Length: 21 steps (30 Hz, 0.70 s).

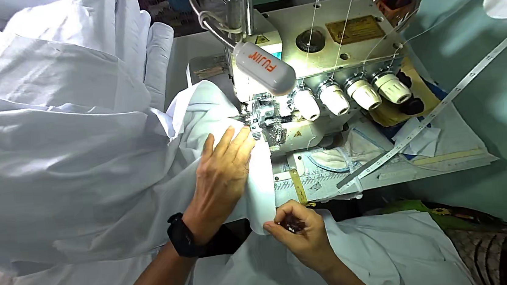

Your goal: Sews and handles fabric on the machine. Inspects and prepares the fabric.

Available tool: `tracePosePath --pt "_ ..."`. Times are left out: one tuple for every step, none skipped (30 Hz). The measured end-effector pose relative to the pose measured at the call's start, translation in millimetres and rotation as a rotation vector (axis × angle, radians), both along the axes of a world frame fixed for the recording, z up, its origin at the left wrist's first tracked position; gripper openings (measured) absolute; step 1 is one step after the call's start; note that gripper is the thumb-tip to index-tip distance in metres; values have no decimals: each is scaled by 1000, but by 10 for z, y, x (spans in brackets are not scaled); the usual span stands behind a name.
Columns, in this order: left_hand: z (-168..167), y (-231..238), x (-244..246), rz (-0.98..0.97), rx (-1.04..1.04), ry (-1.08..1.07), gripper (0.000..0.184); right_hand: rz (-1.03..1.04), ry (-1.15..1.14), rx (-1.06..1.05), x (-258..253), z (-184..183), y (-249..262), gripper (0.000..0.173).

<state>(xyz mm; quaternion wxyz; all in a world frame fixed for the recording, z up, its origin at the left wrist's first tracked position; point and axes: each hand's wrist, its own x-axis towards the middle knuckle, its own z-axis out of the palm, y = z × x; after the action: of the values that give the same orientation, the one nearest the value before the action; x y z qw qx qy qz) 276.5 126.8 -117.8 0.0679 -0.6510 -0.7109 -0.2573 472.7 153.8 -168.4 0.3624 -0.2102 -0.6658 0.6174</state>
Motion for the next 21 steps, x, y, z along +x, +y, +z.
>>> tracePosePath --pt "40 21 -81 -28 -28 -32 31 -10 2 13 -42 21 -5 12" --pt "74 45 -154 -51 -59 -62 32 -32 -5 19 -91 31 0 12" --pt "103 79 -219 -66 -85 -87 32 -62 -13 18 -149 35 17 12" --pt "131 125 -283 -77 -104 -111 32 -88 -17 11 -214 38 47 12" --pt "151 179 -351 -86 -118 -129 32 -110 -18 -7 -281 43 79 13" --pt "166 239 -418 -91 -121 -141 31 -131 -10 -36 -349 53 111 14" --pt "170 295 -481 -92 -112 -159 29 -151 4 -70 -413 68 142 16" --pt "171 331 -534 -86 -89 -186 28 -172 23 -109 -464 79 164 18" --pt "164 332 -565 -74 -58 -215 27 -189 41 -151 -483 92 164 19" --pt "150 291 -558 -64 -13 -231 25 -185 57 -197 -451 104 137 19" --pt "150 205 -504 -63 36 -234 23 -149 54 -222 -363 105 86 18" --pt "172 79 -411 -79 74 -239 21 -87 11 -212 -234 75 14 12" --pt "209 -71 -297 -102 108 -253 20 -14 -55 -192 -87 6 -63 4" --pt "240 -246 -172 -119 119 -288 19 60 -156 -167 71 -105 -134 9" --pt "214 -422 -65 -130 132 -350 18 118 -294 -126 225 -241 -191 18" --pt "138 -587 23 -134 140 -428 18 130 -440 -53 358 -386 -228 25" --pt "30 -729 96 -128 146 -516 17 91 -550 32 460 -523 -248 29" --pt "-90 -850 166 -108 137 -601 15 10 -611 100 523 -638 -255 32" --pt "-209 -948 238 -78 117 -680 13 -97 -628 155 545 -726 -252 32" --pt "-322 -1020 313 -48 99 -747 12 -207 -617 208 530 -791 -243 31" --pt "-423 -1067 386 -22 87 -804 12 -291 -595 226 482 -828 -229 30"
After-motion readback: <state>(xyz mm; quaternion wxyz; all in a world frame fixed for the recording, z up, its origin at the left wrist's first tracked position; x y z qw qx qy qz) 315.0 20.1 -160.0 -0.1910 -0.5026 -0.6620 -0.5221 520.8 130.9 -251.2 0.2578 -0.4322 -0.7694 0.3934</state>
